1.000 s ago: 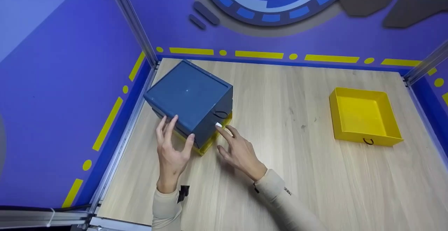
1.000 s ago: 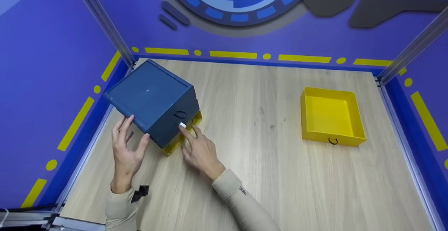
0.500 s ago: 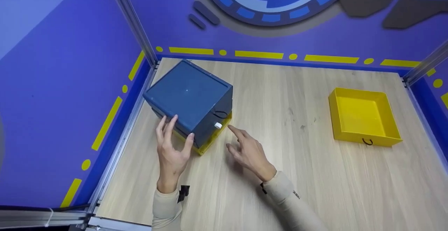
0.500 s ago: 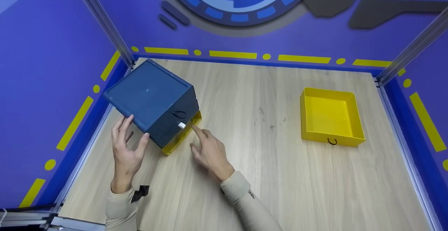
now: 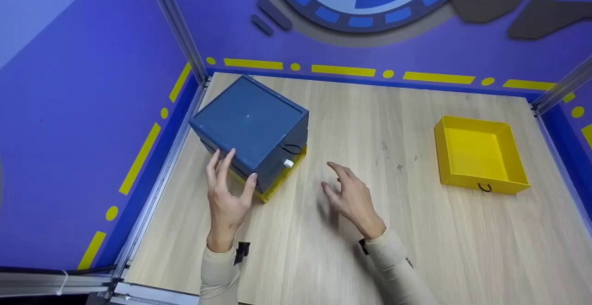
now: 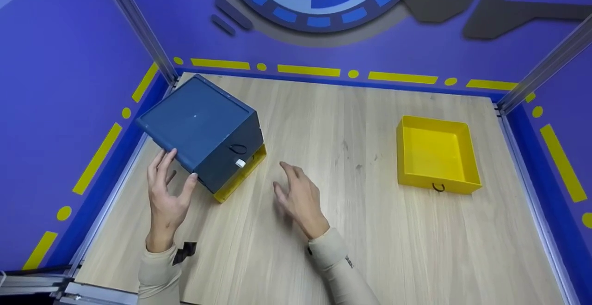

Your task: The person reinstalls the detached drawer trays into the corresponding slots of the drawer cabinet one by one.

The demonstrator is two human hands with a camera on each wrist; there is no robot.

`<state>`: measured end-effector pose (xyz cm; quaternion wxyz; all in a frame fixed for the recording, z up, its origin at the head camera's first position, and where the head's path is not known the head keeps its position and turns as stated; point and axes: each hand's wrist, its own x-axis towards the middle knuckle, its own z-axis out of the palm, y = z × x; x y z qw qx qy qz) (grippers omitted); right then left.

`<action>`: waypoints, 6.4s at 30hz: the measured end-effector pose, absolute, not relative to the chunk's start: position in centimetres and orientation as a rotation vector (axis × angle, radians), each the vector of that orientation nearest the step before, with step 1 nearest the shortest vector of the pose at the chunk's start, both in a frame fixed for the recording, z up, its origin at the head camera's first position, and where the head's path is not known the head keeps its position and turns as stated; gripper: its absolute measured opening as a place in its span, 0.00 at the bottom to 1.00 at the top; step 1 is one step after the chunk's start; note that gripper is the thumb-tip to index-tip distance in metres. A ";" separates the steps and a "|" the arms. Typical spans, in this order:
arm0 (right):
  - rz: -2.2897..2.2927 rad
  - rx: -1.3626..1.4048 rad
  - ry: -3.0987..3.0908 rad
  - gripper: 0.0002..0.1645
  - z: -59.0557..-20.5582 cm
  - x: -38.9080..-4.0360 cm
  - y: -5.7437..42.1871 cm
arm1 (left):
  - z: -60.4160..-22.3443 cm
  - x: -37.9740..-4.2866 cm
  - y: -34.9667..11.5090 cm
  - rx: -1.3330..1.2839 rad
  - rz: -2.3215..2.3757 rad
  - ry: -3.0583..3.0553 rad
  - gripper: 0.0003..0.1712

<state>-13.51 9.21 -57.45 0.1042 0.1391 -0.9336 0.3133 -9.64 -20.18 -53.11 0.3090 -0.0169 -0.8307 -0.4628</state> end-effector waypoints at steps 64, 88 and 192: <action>0.783 -0.246 -2.700 0.35 -58.0 -12.8 30.2 | -53.4 -9.8 -20.1 -0.047 -1.234 -2.169 0.40; 0.852 -0.604 -2.765 0.41 -58.9 -12.5 36.7 | -53.4 -9.8 -20.0 -0.043 -1.234 -2.164 0.39; 0.684 0.119 -2.555 0.29 -59.3 -8.4 25.3 | -53.7 -9.7 -20.1 -0.042 -1.231 -2.171 0.39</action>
